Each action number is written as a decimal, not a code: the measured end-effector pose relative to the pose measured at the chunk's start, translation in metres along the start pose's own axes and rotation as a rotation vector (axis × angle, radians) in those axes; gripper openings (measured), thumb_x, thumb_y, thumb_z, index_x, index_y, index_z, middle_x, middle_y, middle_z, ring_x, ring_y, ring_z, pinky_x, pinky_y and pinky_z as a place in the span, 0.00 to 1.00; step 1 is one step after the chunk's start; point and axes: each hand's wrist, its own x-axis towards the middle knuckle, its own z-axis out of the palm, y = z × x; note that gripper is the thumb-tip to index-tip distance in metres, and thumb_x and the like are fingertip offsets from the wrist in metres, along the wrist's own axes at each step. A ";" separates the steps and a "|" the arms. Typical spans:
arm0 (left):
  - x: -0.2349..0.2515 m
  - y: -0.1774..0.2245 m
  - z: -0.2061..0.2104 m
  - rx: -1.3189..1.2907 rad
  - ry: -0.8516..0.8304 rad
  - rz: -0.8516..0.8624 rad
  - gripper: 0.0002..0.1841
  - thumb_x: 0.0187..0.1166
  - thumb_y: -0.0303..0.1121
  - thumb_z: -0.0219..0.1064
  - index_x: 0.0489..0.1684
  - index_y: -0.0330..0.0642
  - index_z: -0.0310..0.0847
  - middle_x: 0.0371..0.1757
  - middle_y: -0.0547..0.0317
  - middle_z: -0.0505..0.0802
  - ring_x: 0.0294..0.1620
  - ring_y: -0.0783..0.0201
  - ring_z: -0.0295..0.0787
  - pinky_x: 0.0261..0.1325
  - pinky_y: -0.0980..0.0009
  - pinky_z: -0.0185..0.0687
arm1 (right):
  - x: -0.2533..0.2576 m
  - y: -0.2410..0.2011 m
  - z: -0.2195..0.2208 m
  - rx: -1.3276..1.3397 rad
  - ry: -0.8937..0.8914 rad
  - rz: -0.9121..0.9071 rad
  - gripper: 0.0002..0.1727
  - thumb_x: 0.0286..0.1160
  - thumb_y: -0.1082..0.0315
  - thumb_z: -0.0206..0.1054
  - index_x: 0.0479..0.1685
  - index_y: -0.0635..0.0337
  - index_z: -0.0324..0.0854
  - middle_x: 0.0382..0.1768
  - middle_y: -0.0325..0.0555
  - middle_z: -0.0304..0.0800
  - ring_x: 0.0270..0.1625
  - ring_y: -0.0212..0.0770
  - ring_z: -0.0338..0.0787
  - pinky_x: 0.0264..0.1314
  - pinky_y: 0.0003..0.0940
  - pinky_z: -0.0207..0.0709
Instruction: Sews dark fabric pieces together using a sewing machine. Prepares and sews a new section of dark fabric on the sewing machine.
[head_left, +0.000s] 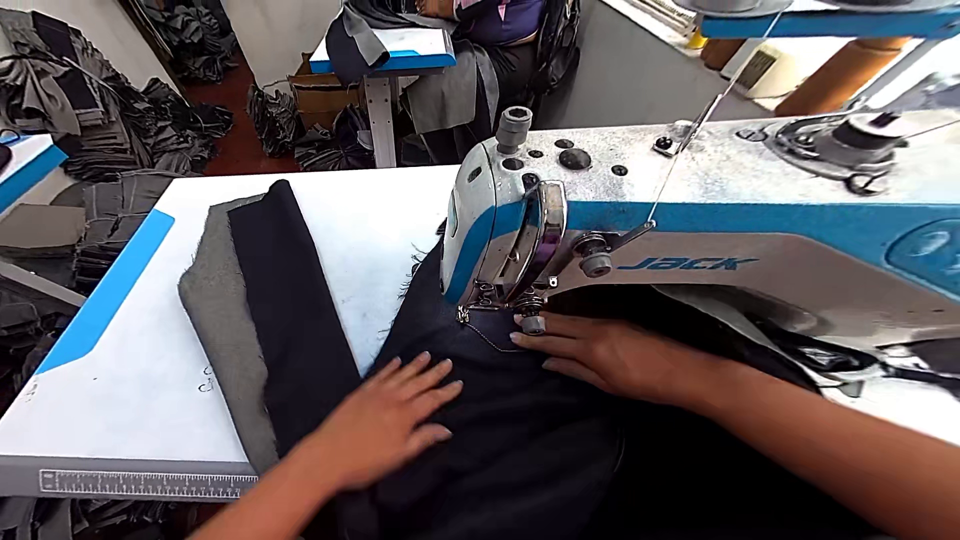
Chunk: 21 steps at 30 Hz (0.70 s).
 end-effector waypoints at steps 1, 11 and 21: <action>-0.002 -0.034 -0.006 0.010 0.036 0.104 0.26 0.89 0.56 0.49 0.79 0.62 0.79 0.88 0.62 0.75 0.91 0.55 0.63 0.89 0.45 0.60 | -0.007 -0.022 0.009 0.009 0.041 0.072 0.24 0.87 0.54 0.56 0.76 0.48 0.83 0.79 0.47 0.81 0.81 0.49 0.80 0.79 0.49 0.77; 0.071 -0.010 -0.124 0.379 -0.324 0.062 0.11 0.78 0.29 0.67 0.52 0.39 0.92 0.63 0.42 0.90 0.70 0.39 0.83 0.71 0.38 0.75 | 0.045 -0.145 0.054 -0.059 0.434 0.421 0.23 0.84 0.53 0.59 0.32 0.62 0.90 0.31 0.49 0.88 0.36 0.49 0.91 0.34 0.42 0.85; 0.019 0.024 0.037 -0.044 0.384 -0.020 0.22 0.88 0.43 0.56 0.72 0.41 0.83 0.76 0.55 0.86 0.85 0.58 0.74 0.88 0.48 0.61 | 0.003 -0.092 0.070 0.114 0.407 0.207 0.22 0.90 0.57 0.53 0.69 0.54 0.87 0.73 0.42 0.87 0.81 0.41 0.80 0.85 0.41 0.72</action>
